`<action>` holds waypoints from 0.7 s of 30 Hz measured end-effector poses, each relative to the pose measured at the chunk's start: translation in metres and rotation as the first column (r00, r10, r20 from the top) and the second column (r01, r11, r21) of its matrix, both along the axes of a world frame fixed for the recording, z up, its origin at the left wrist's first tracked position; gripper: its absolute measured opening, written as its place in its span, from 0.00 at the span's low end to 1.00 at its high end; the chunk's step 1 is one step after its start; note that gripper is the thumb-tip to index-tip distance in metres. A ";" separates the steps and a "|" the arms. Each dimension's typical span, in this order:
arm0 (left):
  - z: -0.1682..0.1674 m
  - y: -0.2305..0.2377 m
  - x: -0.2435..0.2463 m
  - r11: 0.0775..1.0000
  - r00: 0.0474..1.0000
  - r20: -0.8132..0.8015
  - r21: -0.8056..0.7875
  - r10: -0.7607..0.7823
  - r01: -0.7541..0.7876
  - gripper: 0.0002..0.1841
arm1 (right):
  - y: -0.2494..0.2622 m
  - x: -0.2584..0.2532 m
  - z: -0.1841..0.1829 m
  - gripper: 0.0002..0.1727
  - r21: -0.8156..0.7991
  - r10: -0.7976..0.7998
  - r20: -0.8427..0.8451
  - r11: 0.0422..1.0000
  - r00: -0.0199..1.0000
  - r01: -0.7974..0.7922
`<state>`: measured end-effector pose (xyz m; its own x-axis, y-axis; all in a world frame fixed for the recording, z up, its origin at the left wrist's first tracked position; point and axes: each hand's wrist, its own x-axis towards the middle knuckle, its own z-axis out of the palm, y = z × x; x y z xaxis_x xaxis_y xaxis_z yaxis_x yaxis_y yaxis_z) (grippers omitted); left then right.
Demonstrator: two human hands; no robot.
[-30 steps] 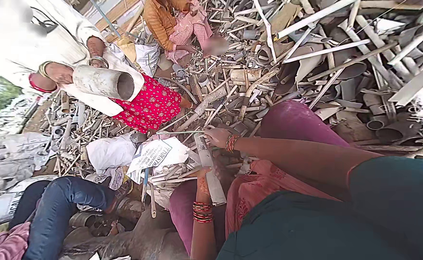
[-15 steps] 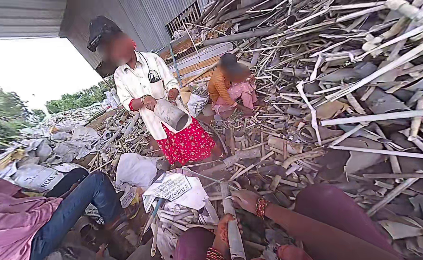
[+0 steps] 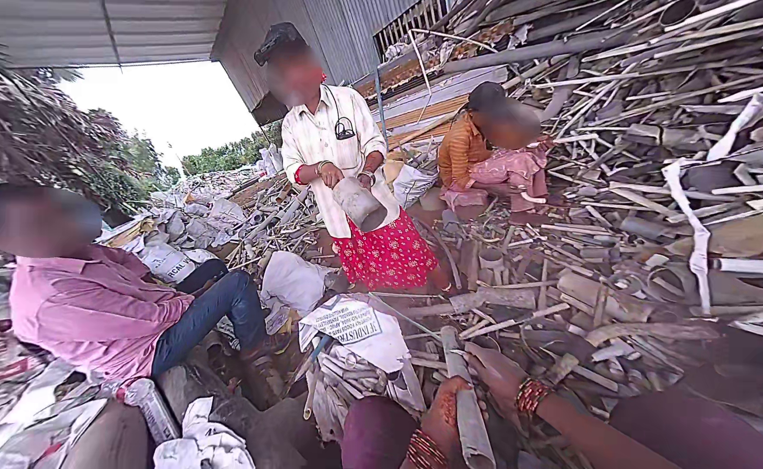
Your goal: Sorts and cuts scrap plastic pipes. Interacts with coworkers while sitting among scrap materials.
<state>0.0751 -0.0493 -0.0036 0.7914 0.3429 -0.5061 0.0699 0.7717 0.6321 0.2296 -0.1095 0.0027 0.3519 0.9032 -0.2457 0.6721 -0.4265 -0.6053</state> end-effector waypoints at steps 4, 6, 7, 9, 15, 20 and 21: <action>-0.017 0.005 -0.008 1.000 1.000 0.000 0.004 -0.010 0.010 0.10 | 0.002 -0.009 0.001 0.24 -0.117 0.038 0.022 0.993 0.999 -0.035; -0.026 0.006 -0.010 1.000 1.000 0.000 -0.005 -0.021 0.021 0.10 | 0.002 -0.008 -0.007 0.23 -0.132 0.058 0.015 0.990 0.998 -0.056; -0.030 0.007 -0.010 1.000 1.000 -0.001 -0.008 -0.029 0.029 0.11 | 0.002 -0.008 -0.012 0.23 -0.135 0.070 0.010 0.989 0.998 -0.068; -0.035 0.009 -0.010 1.000 1.000 -0.005 -0.017 -0.027 0.027 0.12 | 0.005 -0.007 -0.017 0.22 -0.143 0.085 0.007 0.986 0.996 -0.083; -0.041 0.009 -0.002 0.996 0.999 -0.018 -0.075 -0.039 0.038 0.11 | 0.007 -0.004 -0.019 0.22 -0.150 0.054 -0.014 0.987 0.998 -0.056; -0.053 0.010 0.001 0.997 1.000 0.012 -0.073 -0.020 0.021 0.08 | 0.010 -0.004 -0.026 0.23 -0.130 0.039 -0.032 0.991 0.999 -0.043; -0.052 0.010 0.001 0.997 1.000 0.002 -0.071 -0.007 0.007 0.08 | 0.011 -0.005 -0.027 0.23 -0.124 0.035 -0.033 0.992 0.999 -0.039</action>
<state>0.0759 -0.0395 -0.0559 0.7944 0.3012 -0.5275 0.0741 0.8139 0.5763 0.2249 -0.0984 -0.0244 0.3095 0.8771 -0.3672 0.6708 -0.4751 -0.5695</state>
